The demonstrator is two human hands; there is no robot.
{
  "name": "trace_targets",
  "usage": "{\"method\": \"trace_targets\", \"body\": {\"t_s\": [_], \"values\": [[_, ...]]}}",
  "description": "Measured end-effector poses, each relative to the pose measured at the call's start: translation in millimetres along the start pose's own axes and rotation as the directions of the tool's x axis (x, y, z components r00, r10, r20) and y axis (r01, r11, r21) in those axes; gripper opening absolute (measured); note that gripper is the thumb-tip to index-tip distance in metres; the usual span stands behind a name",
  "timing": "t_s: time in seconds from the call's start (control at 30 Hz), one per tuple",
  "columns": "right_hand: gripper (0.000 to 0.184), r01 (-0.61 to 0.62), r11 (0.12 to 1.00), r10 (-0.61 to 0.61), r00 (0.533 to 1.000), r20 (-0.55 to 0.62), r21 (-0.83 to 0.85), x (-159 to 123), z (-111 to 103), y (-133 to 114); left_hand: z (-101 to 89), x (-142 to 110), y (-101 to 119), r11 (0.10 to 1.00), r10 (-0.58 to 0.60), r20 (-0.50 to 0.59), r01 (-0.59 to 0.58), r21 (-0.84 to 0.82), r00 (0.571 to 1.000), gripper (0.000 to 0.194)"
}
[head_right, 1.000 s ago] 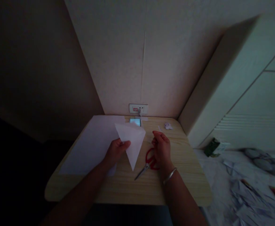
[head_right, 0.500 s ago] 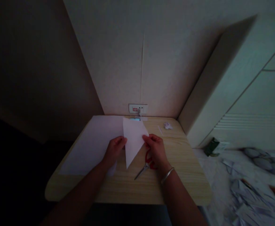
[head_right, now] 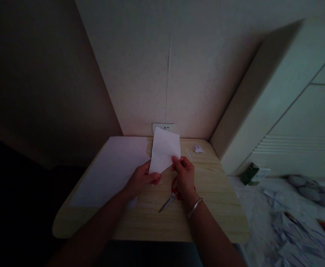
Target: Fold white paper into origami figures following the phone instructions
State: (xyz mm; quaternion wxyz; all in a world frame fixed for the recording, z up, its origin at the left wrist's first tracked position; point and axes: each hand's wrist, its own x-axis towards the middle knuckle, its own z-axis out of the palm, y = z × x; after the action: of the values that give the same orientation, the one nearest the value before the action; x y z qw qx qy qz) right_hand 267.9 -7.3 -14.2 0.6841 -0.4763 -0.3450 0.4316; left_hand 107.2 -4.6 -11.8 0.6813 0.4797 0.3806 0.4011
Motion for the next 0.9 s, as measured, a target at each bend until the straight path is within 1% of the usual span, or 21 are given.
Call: {"method": "trace_targets", "body": {"t_s": [0.1,0.17,0.27,0.4,0.47,0.53,0.6,0.63,0.67,0.73,0.8,0.83,0.9], "values": [[0.026,0.021,1.0,-0.021,1.0,0.002,0.007,0,0,1,-2.6,2,-1,1.0,0.0,-0.042,0.0,0.002,0.999,0.035],[0.025,0.04,0.999,-0.04,0.999,-0.018,0.0,0,-2,0,-5.1,3,-1,1.0,0.009,-0.08,-0.01,-0.008,0.997,0.034],[0.025,0.052,0.999,-0.052,0.995,-0.08,-0.005,1,-4,-2,-7.6,4,-1,0.999,0.03,-0.158,-0.036,-0.037,0.987,0.039],[0.025,0.043,0.998,-0.035,0.992,-0.125,0.056,1,-5,-4,-8.5,4,2,0.994,0.078,-0.234,-0.095,-0.06,0.969,0.046],[0.026,0.043,0.995,-0.027,0.986,-0.167,0.092,2,-6,-6,-10.2,5,4,0.988,0.114,-0.289,-0.139,-0.066,0.95,0.048],[0.028,0.033,0.988,0.0,0.977,-0.214,0.152,4,-7,-7,-13.0,6,6,0.974,0.16,-0.36,-0.206,-0.093,0.919,0.049],[0.031,0.006,0.975,0.046,0.972,-0.229,0.224,5,-8,-9,-15.5,6,6,0.955,0.184,-0.412,-0.261,-0.139,0.892,0.046],[0.031,-0.019,0.968,0.073,0.975,-0.21,0.25,5,-7,-9,-16.0,6,6,0.95,0.179,-0.414,-0.267,-0.163,0.892,0.044],[0.031,-0.052,0.963,0.1,0.98,-0.173,0.263,5,-6,-9,-15.9,6,7,0.949,0.168,-0.397,-0.257,-0.184,0.902,0.042],[0.03,-0.115,0.96,0.141,0.986,-0.085,0.255,2,-2,-8,-14.1,5,6,0.954,0.146,-0.323,-0.22,-0.206,0.935,0.042],[0.029,-0.155,0.963,0.16,0.987,-0.005,0.223,-2,3,-5,-11.6,4,5,0.958,0.146,-0.261,-0.202,-0.204,0.954,0.044],[0.029,-0.165,0.965,0.162,0.986,0.03,0.204,-4,6,-3,-10.6,3,5,0.959,0.152,-0.248,-0.203,-0.198,0.957,0.045],[0.027,-0.19,0.969,0.175,0.979,0.102,0.161,-8,9,1,-10.3,4,2,0.963,0.162,-0.258,-0.21,-0.17,0.953,0.041]]}}
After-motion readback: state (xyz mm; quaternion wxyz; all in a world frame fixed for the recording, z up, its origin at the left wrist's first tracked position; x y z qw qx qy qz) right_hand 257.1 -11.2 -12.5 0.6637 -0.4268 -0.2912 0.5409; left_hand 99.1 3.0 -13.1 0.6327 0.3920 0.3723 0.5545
